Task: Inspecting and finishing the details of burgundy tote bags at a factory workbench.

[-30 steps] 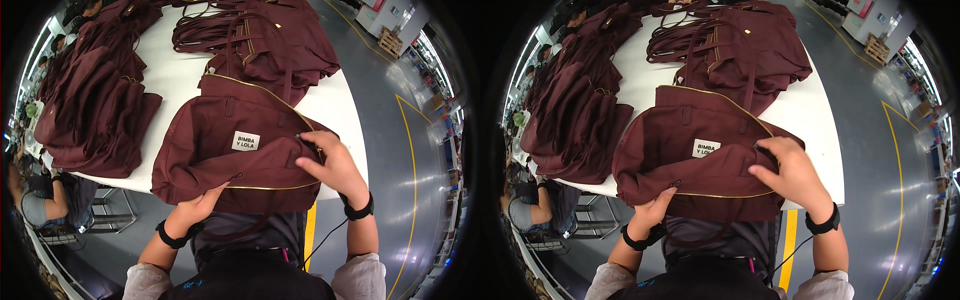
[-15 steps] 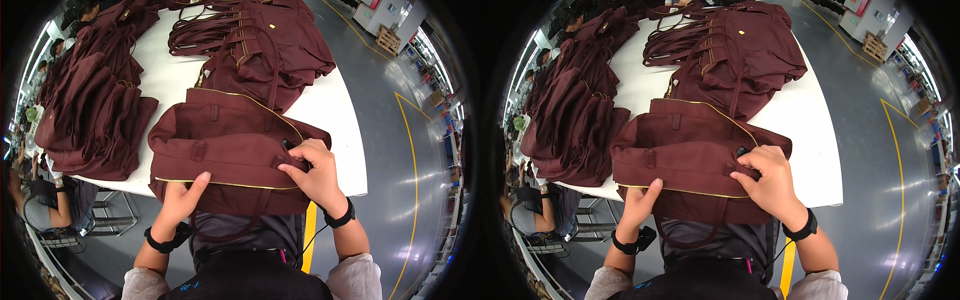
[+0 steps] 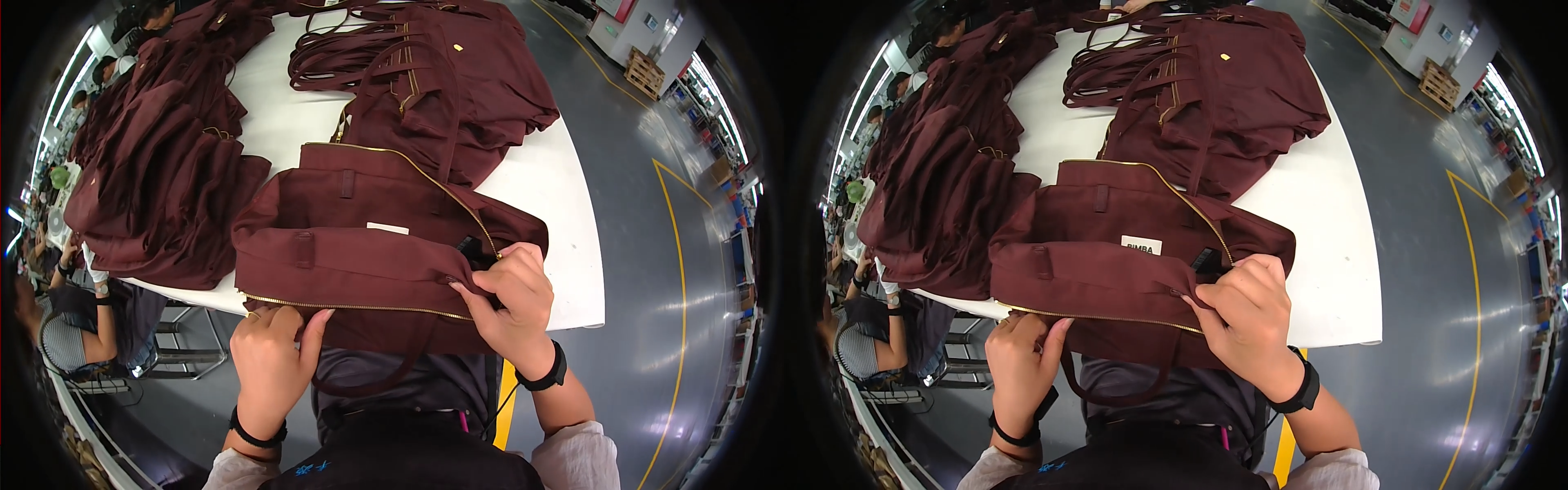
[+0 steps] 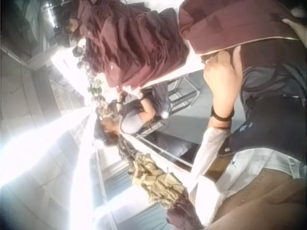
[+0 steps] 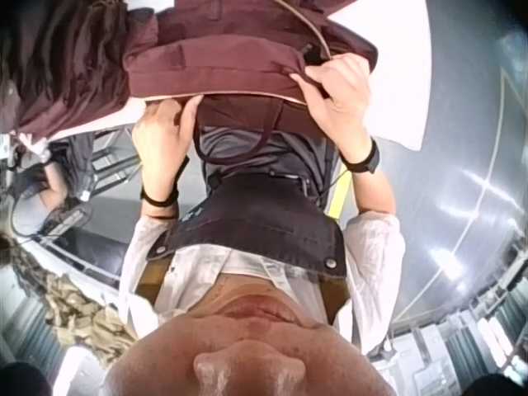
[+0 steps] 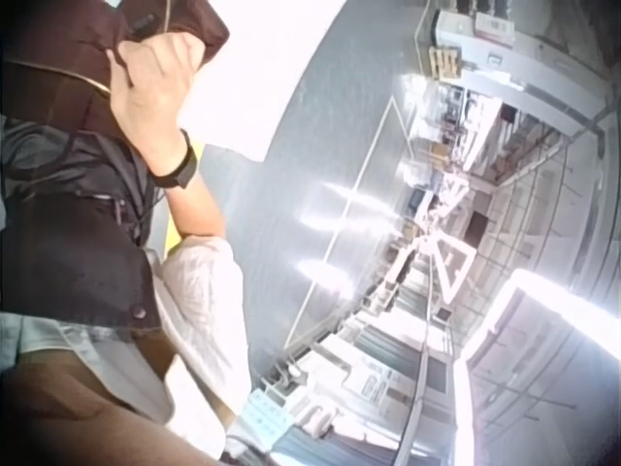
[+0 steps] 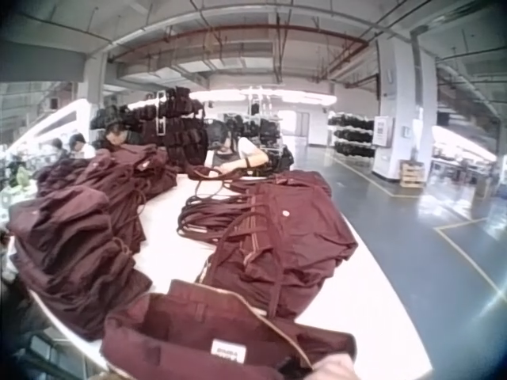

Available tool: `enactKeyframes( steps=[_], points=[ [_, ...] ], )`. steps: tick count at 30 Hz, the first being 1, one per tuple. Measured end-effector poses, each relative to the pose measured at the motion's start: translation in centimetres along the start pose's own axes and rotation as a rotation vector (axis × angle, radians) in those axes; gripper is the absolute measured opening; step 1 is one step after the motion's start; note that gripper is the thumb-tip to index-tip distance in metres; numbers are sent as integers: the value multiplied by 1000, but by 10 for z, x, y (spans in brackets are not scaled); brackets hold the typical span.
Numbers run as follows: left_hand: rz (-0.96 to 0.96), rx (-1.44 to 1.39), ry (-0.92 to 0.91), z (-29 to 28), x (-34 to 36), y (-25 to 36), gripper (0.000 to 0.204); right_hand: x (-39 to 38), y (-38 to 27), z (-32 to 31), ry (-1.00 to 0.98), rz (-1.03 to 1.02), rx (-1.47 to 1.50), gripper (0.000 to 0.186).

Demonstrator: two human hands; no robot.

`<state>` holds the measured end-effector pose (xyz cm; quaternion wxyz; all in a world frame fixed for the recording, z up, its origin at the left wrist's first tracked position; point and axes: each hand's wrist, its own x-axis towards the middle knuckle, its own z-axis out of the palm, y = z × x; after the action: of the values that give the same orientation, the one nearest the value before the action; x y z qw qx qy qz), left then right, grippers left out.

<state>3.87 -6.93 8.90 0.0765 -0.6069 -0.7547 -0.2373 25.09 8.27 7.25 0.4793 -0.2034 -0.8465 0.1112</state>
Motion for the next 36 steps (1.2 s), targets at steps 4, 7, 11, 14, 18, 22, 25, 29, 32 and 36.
enactKeyframes(
  steps=[4, 7, 11, 14, 18, 22, 25, 29, 32, 36],
  points=[
    [88, -291, 148, -8, 8, 22, 16, -2, -8, 2, 1, -2, 2, 22],
    [105, -676, -105, 11, 15, 35, 21, 1, -12, 4, -27, 47, 68, 20],
    [37, -840, -167, 47, 17, 42, 32, 5, -16, 7, -127, 189, 201, 16],
    [27, -854, -136, 59, 20, 46, 36, 6, -10, 6, -186, 297, 257, 14],
    [-36, -812, -45, 48, 13, 51, 29, 11, -7, 5, -243, 360, 324, 11],
    [40, -529, -232, 48, -12, 17, 28, 12, -13, 16, -146, 363, 283, 9],
    [-92, -565, -477, 48, -11, 9, 29, 7, -13, 8, -128, 327, 239, 9],
    [-39, -1262, -183, 72, -9, 22, 39, 3, -30, 11, -96, 296, 297, 13],
    [-443, -1727, -406, 59, -1, 37, 37, 18, -43, 2, -164, 238, 325, 6],
    [-437, -1696, -391, 65, 5, 43, 36, 17, -40, -2, -208, 371, 391, 11]
  ],
)
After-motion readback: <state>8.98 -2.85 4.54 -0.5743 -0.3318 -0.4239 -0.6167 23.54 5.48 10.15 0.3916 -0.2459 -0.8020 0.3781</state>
